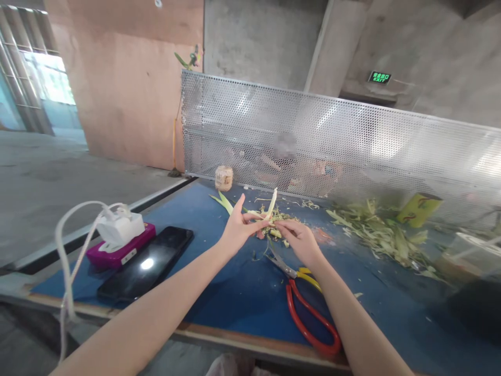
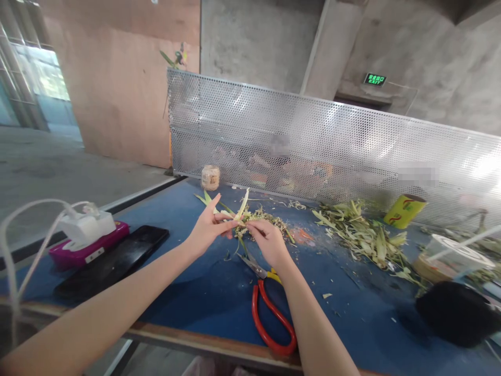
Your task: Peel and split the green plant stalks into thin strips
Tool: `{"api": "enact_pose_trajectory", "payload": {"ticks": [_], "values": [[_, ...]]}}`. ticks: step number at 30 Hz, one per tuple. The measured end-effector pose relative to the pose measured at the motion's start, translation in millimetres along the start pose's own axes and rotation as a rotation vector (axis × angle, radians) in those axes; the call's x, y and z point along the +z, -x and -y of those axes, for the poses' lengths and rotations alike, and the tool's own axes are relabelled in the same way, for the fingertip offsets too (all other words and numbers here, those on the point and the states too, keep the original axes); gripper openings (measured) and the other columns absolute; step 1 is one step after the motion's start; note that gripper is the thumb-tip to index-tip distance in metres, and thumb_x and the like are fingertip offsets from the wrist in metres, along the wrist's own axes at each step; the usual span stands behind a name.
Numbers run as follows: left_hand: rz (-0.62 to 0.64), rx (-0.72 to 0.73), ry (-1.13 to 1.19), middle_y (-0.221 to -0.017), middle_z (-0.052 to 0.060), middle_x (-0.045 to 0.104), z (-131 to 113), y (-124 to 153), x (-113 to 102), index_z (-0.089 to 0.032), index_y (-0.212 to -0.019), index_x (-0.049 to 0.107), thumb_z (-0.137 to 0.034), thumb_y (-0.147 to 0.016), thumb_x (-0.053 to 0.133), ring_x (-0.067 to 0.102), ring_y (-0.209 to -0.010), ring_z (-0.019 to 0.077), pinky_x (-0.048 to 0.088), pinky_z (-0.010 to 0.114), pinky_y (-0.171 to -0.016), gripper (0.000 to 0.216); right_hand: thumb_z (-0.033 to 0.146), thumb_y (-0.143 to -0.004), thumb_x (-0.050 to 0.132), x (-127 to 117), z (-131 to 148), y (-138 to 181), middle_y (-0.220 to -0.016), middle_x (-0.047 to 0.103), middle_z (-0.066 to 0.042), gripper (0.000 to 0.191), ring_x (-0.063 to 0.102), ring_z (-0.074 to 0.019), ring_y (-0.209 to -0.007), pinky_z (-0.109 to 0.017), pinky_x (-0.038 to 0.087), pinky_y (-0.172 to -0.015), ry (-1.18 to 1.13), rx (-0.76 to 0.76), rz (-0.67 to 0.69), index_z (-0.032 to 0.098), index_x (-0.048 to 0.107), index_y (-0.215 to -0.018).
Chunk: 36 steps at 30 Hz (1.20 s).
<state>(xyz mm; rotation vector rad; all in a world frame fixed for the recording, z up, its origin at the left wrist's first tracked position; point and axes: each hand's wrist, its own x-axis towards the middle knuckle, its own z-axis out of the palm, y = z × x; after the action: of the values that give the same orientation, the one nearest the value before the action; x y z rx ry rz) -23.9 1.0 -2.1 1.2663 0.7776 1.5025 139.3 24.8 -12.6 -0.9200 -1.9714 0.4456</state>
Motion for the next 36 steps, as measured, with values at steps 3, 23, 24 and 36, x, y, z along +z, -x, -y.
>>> {"api": "enact_pose_trajectory", "payload": {"ticks": [3,23,24,36], "values": [[0.039,-0.008,0.011,-0.067,-0.001,0.064,0.5,0.4,-0.5,-0.017,-0.136,-0.007,-0.015,-0.06,0.069,0.05,-0.038,0.0066,0.036,0.021,-0.04,0.107,0.028,-0.08,0.046,-1.0,2.3,-0.1,-0.087,0.066,-0.004,0.022,0.059,-0.0163,-0.083,-0.028,0.044,-0.075,-0.008,0.02,0.035,0.019,0.065,-0.083],[0.233,-0.137,-0.184,-0.085,0.006,0.062,17.3,6.6,5.8,-0.021,-0.132,-0.021,-0.025,-0.063,0.068,0.054,-0.041,0.0082,0.044,0.026,-0.047,0.113,0.038,-0.069,0.057,-0.3,7.4,-1.9,-0.07,0.063,-0.004,0.022,0.057,-0.0162,-0.065,-0.026,0.044,-0.06,-0.267,0.197,-0.127,0.017,0.057,-0.065],[0.226,-0.122,-0.184,-0.08,0.003,0.061,18.4,6.2,5.9,-0.02,-0.133,-0.019,-0.025,-0.064,0.067,0.052,-0.04,0.0076,0.042,0.024,-0.044,0.11,0.039,-0.069,0.056,0.4,7.9,-1.9,-0.068,0.062,-0.003,0.022,0.057,-0.0156,-0.063,-0.025,0.044,-0.059,-0.277,0.21,-0.12,0.017,0.056,-0.066],[0.1,0.199,-0.465,-0.09,0.004,0.064,12.4,9.0,5.7,-0.025,-0.135,-0.009,-0.018,-0.071,0.056,0.051,-0.044,0.0056,0.043,0.02,-0.048,0.092,0.046,-0.071,0.052,0.7,5.4,-2.3,-0.05,0.046,0.004,0.03,0.037,-0.0075,-0.04,-0.02,0.029,-0.039,-0.302,0.315,-0.089,0.018,0.047,-0.062]]}}
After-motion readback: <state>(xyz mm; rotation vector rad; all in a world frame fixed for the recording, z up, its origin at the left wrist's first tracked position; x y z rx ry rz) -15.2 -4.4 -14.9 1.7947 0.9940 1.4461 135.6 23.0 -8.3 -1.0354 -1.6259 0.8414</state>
